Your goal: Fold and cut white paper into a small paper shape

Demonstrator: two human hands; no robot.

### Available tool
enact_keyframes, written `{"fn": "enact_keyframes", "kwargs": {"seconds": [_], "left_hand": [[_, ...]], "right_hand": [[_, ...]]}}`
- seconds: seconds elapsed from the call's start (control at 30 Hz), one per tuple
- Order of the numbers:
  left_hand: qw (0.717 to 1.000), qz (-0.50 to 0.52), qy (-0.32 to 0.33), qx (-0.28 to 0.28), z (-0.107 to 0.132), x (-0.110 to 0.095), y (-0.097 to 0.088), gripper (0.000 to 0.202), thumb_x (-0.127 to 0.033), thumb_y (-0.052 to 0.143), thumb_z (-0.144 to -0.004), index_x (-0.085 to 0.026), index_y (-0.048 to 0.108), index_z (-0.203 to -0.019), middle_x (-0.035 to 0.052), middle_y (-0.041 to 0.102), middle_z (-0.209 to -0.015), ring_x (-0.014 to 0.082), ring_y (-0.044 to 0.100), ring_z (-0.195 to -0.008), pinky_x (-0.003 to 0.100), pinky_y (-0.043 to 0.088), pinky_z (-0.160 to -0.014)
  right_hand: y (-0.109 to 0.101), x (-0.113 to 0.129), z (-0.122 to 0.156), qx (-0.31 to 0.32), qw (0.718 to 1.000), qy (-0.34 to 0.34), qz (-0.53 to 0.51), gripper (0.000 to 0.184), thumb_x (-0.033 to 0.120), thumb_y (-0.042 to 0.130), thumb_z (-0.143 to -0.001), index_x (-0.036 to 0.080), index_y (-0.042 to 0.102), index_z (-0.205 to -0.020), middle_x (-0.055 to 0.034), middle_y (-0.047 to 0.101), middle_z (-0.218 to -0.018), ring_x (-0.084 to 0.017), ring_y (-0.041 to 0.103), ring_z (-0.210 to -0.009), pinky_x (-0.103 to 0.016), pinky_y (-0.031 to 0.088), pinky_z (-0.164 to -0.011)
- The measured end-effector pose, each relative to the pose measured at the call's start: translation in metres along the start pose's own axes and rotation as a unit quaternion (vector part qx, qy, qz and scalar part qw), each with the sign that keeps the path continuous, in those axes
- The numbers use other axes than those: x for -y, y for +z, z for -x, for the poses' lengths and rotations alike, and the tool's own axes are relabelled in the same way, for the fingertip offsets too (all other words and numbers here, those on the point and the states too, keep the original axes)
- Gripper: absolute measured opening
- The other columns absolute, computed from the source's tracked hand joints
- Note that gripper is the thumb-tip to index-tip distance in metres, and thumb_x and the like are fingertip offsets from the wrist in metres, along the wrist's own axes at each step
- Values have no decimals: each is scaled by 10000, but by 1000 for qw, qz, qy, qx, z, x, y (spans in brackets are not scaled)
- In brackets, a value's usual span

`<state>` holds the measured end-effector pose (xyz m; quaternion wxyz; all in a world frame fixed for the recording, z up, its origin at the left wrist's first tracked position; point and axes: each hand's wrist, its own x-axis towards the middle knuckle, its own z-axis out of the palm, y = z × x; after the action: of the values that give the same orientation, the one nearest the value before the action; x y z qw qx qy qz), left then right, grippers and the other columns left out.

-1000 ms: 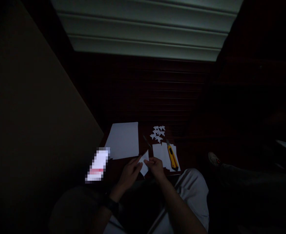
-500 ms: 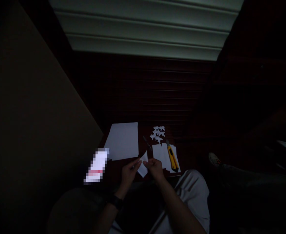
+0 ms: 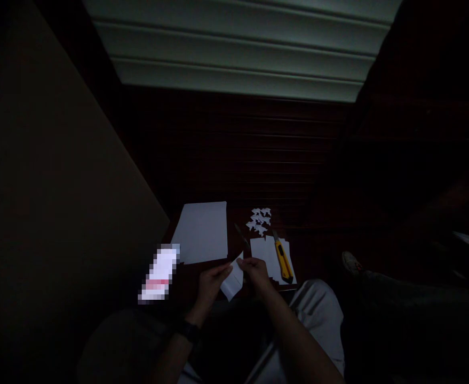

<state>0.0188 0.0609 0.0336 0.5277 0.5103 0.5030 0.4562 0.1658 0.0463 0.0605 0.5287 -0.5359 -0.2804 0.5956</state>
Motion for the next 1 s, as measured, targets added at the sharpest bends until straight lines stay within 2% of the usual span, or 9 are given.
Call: {"fn": "enact_keyframes", "kwargs": {"seconds": [0.33,0.57,0.87,1.0], "left_hand": [[999,-31,37,11,2,5,0,328,-363,621,-706,-175,671,-971,72,681,-960,240,629,-894,348,477,-816],[998,-47,48,4,5,0,0,278,-358,615,-707,-187,691,-913,61,691,-931,223,637,-868,317,489,-792],[999,-39,29,2,6,-1,4,310,-356,658,-665,-179,690,-917,65,695,-912,229,641,-853,323,495,-783],[999,-42,18,8,6,-1,3,308,-366,654,-664,-164,698,-892,76,702,-872,237,652,-806,324,513,-723]], "right_hand": [[-4,2,-5,-5,1000,-19,17,339,420,737,-537,131,577,-612,27,504,-505,-83,451,-438,-202,367,-418],[-5,0,-7,-17,999,-28,31,325,398,738,-541,132,551,-563,38,481,-477,-71,417,-414,-198,324,-406],[-6,-7,-11,-49,996,-44,53,321,403,744,-519,129,584,-568,16,552,-499,-87,452,-442,-214,332,-448],[-8,-7,-12,-35,998,-29,33,307,390,742,-523,134,576,-561,16,548,-488,-91,462,-429,-213,336,-430]]}}
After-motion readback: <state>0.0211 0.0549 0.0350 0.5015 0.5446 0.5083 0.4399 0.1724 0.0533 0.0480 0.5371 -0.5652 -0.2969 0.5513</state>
